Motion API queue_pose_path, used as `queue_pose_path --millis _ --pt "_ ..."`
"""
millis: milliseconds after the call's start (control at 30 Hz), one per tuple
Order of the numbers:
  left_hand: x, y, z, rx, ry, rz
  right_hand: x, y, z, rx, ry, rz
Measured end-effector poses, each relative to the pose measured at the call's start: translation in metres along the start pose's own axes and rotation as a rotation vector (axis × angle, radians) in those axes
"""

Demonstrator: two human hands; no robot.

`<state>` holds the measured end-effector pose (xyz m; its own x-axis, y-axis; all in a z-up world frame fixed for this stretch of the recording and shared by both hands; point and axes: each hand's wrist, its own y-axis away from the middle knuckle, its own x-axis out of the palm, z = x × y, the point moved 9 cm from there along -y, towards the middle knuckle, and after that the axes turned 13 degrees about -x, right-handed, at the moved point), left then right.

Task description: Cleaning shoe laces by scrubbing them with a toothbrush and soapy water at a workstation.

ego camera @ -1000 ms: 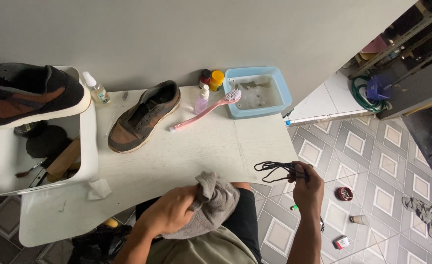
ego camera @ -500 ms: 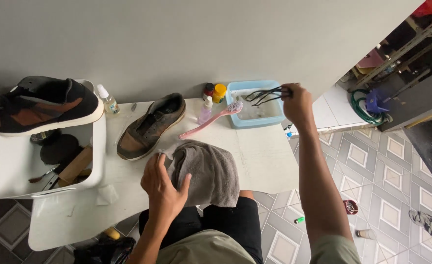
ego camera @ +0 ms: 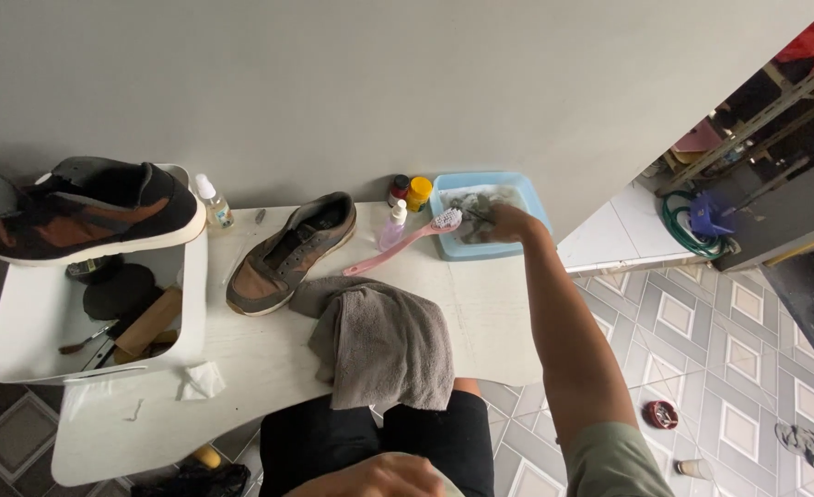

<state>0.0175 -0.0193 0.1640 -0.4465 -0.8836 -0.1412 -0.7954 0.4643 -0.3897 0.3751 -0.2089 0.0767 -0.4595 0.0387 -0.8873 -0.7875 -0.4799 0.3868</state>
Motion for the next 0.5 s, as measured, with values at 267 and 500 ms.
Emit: queue_pose_path --millis 267,500 --pt "-0.043 -0.075 0.055 0.058 -0.003 -0.033 0.002 -0.072 -0.111 0.178 -0.105 -0.235" --pt "-0.094 -0.112 0.171 -0.240 -0.236 -0.221 -0.109 -0.017 -0.063 0.163 -0.084 -0.391"
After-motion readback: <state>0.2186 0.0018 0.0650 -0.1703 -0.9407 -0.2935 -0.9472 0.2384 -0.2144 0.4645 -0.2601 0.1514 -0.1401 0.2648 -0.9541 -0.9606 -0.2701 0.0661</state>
